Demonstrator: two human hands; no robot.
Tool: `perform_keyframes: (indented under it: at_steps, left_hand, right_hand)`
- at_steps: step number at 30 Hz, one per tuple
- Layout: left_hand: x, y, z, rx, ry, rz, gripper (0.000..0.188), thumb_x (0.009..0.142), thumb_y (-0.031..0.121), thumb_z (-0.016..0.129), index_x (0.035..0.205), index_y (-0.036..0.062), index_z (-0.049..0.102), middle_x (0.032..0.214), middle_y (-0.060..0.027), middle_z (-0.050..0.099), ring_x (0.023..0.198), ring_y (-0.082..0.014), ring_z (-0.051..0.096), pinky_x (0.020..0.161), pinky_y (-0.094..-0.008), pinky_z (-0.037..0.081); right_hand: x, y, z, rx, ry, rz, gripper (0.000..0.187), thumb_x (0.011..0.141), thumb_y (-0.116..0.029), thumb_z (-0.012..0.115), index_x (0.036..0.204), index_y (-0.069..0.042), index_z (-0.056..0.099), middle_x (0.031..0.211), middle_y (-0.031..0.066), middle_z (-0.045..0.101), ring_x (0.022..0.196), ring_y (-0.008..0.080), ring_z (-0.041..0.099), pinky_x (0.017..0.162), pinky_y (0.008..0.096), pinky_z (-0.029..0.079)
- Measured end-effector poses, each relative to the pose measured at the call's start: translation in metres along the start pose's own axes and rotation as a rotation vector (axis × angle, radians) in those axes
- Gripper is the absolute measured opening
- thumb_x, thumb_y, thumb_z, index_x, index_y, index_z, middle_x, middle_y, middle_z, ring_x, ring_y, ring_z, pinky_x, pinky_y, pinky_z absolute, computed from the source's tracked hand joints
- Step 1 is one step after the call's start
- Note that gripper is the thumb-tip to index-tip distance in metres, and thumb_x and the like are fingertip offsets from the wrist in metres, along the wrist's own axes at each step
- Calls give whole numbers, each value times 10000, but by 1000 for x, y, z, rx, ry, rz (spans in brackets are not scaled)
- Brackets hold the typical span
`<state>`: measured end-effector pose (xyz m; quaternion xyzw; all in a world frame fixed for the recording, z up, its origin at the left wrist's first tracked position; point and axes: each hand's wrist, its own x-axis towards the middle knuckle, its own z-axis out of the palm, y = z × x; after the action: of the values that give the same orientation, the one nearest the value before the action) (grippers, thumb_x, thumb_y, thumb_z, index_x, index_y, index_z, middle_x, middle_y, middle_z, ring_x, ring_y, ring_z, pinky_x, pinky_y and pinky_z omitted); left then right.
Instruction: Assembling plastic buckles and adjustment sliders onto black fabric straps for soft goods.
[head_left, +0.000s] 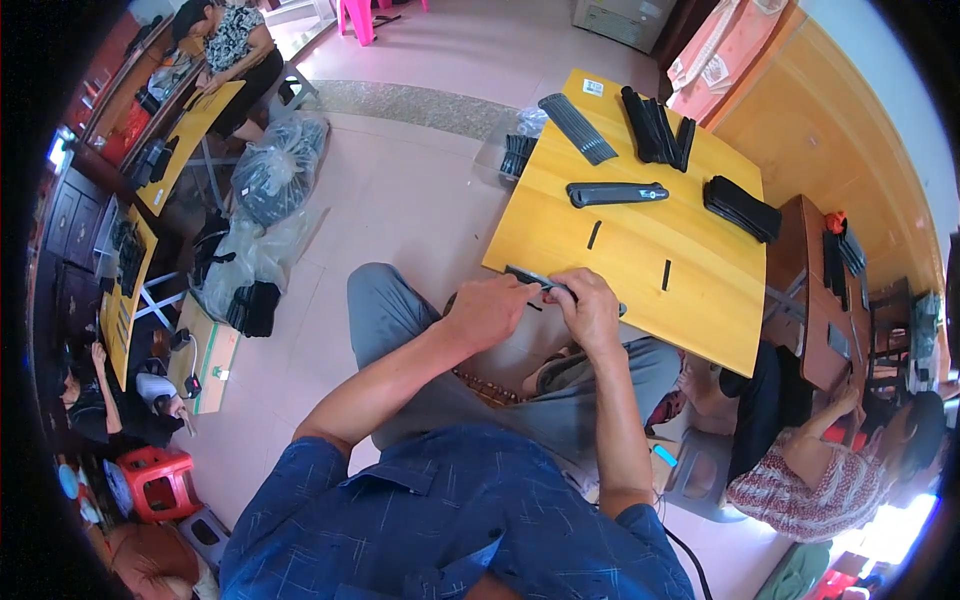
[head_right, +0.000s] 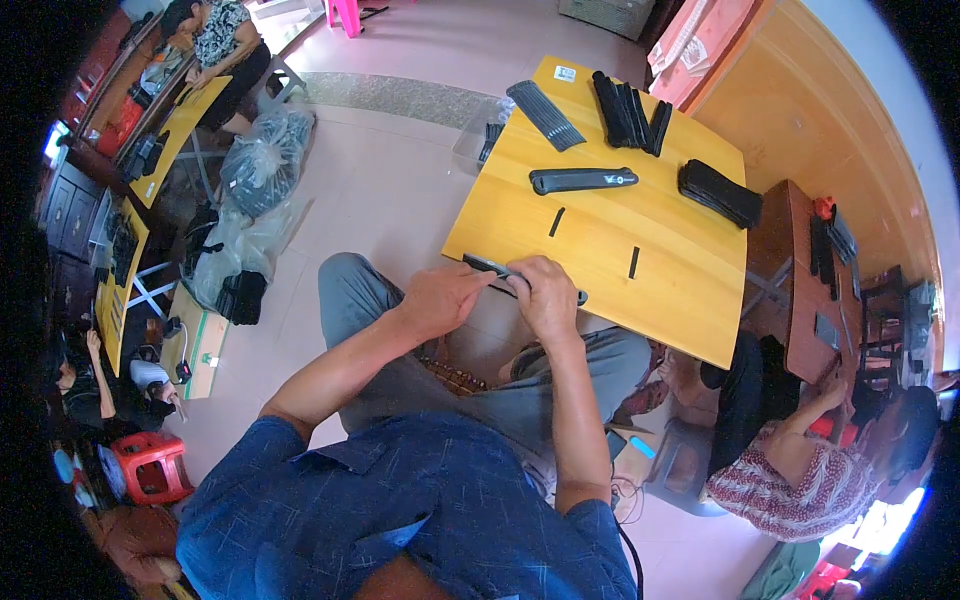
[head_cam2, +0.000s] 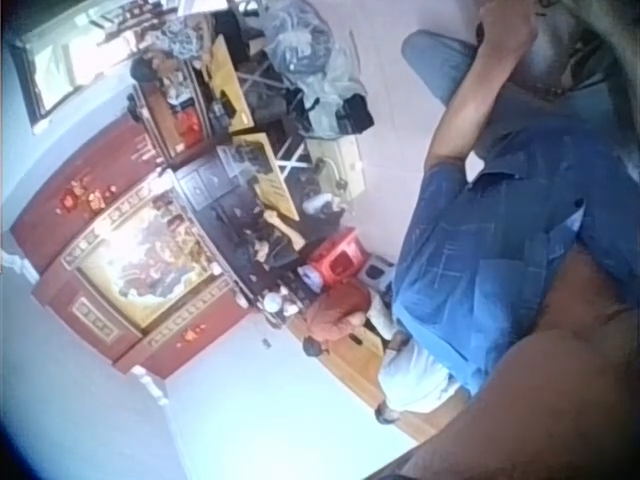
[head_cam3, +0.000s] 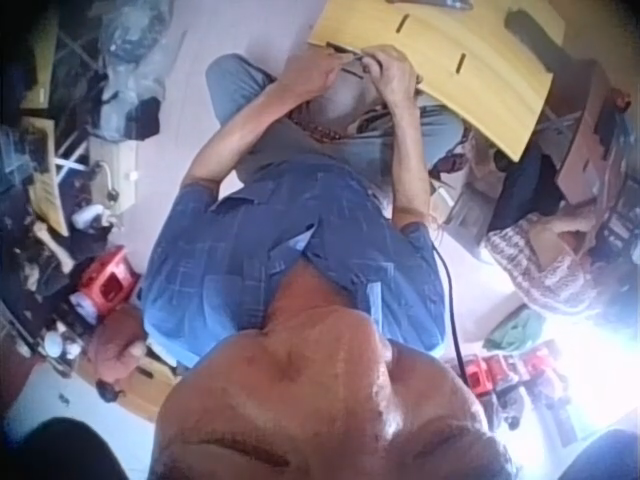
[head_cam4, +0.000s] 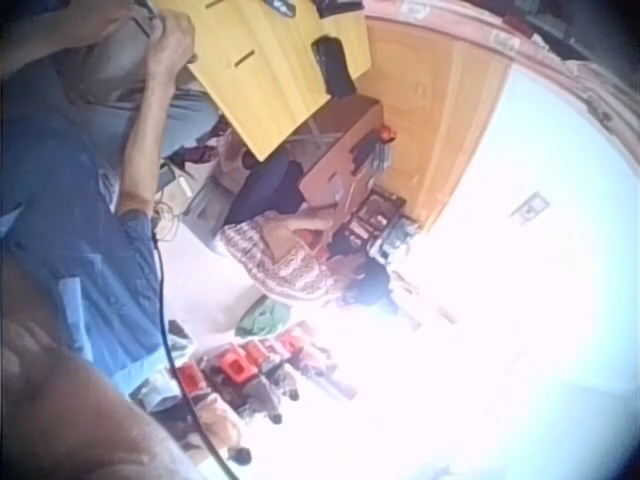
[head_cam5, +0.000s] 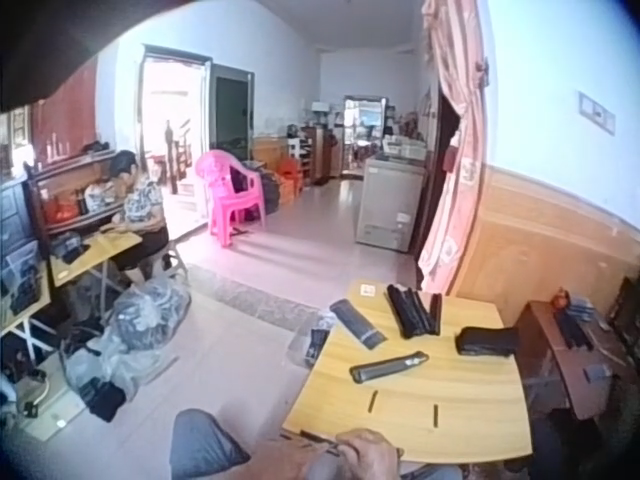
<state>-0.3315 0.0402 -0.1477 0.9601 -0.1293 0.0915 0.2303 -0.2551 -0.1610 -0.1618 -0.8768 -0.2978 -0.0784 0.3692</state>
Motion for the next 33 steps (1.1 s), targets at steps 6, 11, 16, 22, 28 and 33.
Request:
perform_keyframes:
  at_steps: [6,11,16,22,28,33]
  left_hand:
    - [7,-3,-4,40,-50,-5,317,935,167,584,1222,138,714,925,-94,690,817,-304,716,640,-478,567]
    - [4,-9,-2,35,-7,26,322,932,157,587,1227,139,714,930,-86,691,816,-297,717,645,-465,569]
    - [7,-8,0,3,-18,5,315,934,159,591,1223,138,715,949,-86,692,828,-293,717,667,-455,570]
    - [14,-13,4,30,-28,33,303,934,162,598,1209,149,726,936,-86,692,810,-298,714,665,-460,568]
    - [9,-16,5,8,25,39,281,933,163,602,1174,157,747,902,-83,690,783,-291,712,653,-448,568]
    - [10,-18,3,22,33,59,281,933,168,601,1170,163,750,878,-74,686,768,-285,713,636,-436,568]
  right_hand:
    - [7,8,8,-2,7,-14,148,841,-147,760,980,-96,763,965,97,719,951,322,682,832,422,546]
    - [10,9,9,38,-25,27,155,842,-159,763,984,-98,765,966,100,725,957,323,687,844,422,545]
    - [10,9,8,18,-17,16,160,834,-157,768,980,-91,764,963,108,727,949,325,690,835,418,548]
    - [11,8,7,56,-16,22,159,838,-169,765,968,-78,766,953,113,731,914,337,694,819,421,553]
    - [13,8,6,55,-45,27,166,846,-177,758,974,-72,765,953,117,732,916,338,695,817,419,554]
    - [13,8,5,58,-51,23,162,856,-154,754,984,-56,767,948,126,735,902,330,704,807,404,553]
